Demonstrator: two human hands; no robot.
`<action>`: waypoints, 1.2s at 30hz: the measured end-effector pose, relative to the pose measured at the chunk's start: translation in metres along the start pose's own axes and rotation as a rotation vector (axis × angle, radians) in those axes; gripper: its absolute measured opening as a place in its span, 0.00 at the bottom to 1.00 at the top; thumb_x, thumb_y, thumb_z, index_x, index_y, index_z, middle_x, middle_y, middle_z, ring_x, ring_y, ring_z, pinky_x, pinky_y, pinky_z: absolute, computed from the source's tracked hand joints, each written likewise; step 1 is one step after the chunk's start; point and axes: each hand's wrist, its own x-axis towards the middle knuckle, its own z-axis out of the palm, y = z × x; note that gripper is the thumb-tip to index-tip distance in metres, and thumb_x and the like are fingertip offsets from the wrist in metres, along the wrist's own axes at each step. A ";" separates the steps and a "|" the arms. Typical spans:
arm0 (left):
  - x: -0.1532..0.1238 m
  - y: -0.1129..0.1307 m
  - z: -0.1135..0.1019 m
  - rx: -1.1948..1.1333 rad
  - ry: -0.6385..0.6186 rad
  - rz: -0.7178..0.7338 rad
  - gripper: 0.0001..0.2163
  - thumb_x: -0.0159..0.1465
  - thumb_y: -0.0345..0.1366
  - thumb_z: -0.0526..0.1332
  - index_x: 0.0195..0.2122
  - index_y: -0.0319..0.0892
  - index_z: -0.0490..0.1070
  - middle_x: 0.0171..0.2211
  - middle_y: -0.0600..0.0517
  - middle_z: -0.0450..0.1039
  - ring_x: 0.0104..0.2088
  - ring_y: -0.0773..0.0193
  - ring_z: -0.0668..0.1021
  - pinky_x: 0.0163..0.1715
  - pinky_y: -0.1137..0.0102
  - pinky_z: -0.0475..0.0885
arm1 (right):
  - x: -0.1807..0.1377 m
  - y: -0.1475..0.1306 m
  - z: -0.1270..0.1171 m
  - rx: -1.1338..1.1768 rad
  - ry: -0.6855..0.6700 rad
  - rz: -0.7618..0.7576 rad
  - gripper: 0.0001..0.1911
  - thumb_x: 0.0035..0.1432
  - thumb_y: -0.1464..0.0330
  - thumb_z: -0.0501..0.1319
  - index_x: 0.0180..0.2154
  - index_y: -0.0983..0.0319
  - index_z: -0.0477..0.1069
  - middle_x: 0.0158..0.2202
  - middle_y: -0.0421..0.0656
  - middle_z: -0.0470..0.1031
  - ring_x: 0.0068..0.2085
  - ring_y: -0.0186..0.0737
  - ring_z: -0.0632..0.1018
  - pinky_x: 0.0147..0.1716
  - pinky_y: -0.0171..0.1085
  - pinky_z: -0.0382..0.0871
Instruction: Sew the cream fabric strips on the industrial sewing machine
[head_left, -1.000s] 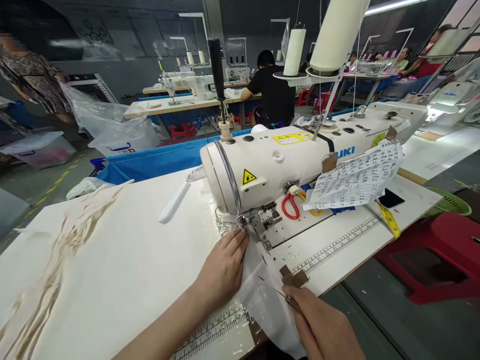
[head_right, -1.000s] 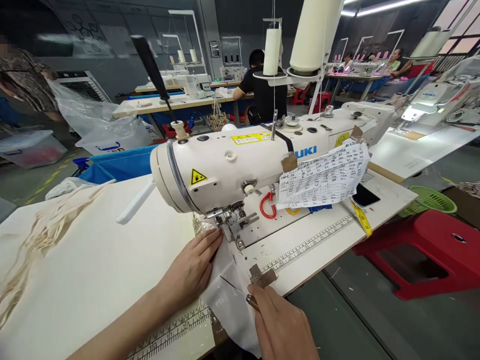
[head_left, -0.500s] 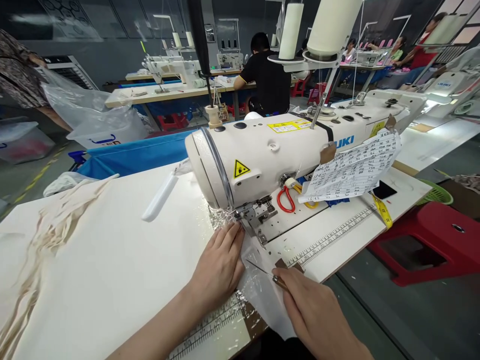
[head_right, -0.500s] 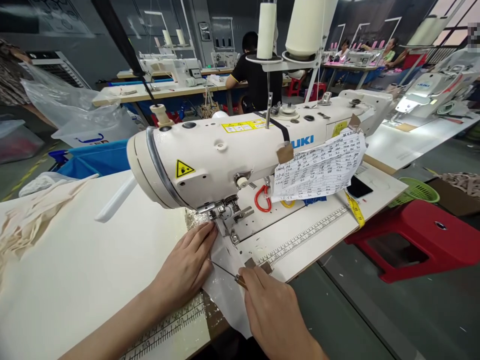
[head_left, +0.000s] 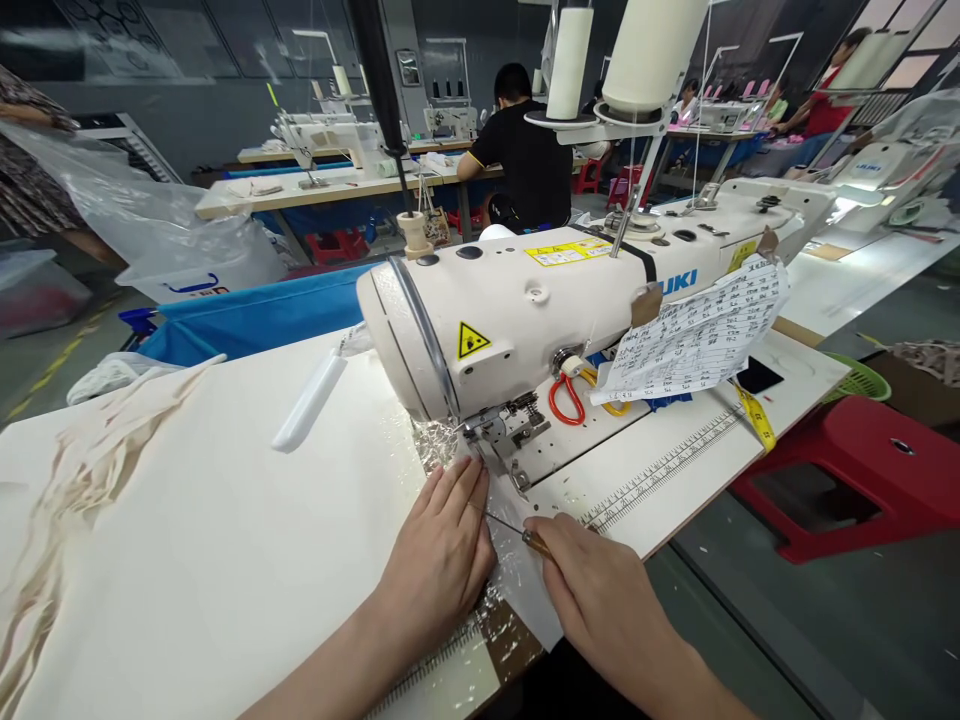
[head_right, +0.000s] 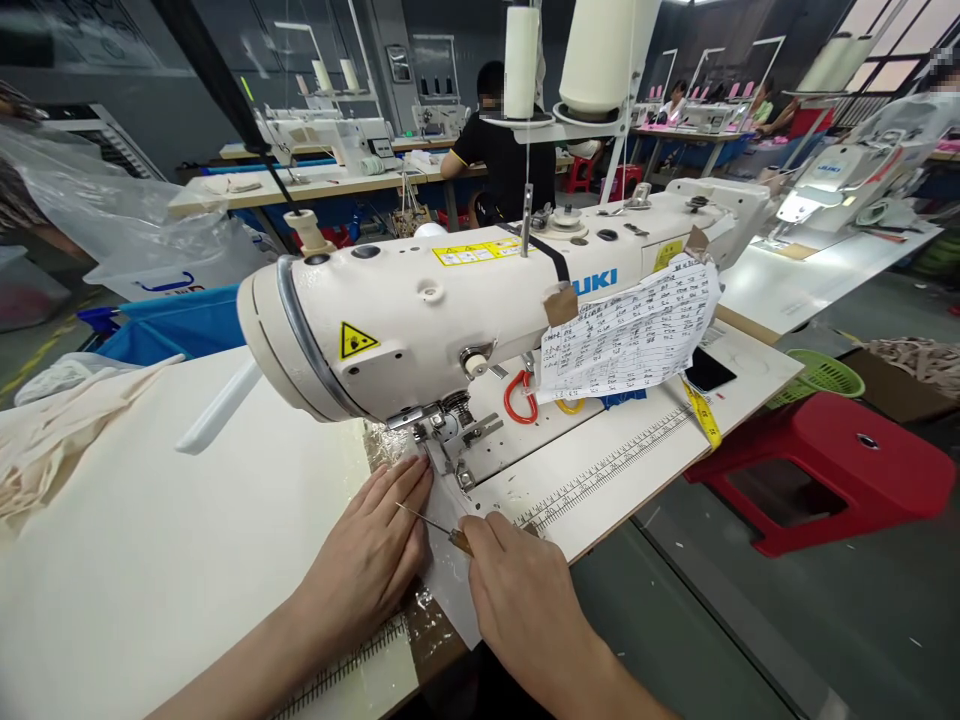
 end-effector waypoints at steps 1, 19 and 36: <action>0.000 0.000 0.000 -0.005 -0.003 0.003 0.24 0.69 0.33 0.48 0.65 0.32 0.56 0.63 0.37 0.63 0.66 0.49 0.63 0.64 0.52 0.62 | 0.001 0.000 0.000 -0.005 -0.010 0.002 0.17 0.64 0.79 0.47 0.49 0.63 0.69 0.37 0.46 0.77 0.34 0.46 0.81 0.30 0.40 0.72; 0.011 -0.016 -0.002 0.024 0.015 -0.098 0.20 0.66 0.31 0.50 0.58 0.34 0.66 0.54 0.38 0.68 0.57 0.46 0.68 0.58 0.49 0.66 | 0.029 -0.008 0.010 -0.038 0.000 0.011 0.16 0.62 0.79 0.51 0.48 0.64 0.70 0.40 0.48 0.80 0.36 0.46 0.82 0.31 0.38 0.72; 0.009 -0.001 -0.004 0.079 0.058 -0.042 0.18 0.69 0.33 0.51 0.55 0.28 0.70 0.55 0.37 0.72 0.58 0.48 0.71 0.59 0.55 0.66 | 0.005 -0.014 0.007 0.420 -0.051 0.166 0.14 0.69 0.68 0.46 0.41 0.61 0.69 0.26 0.41 0.72 0.27 0.43 0.75 0.29 0.39 0.65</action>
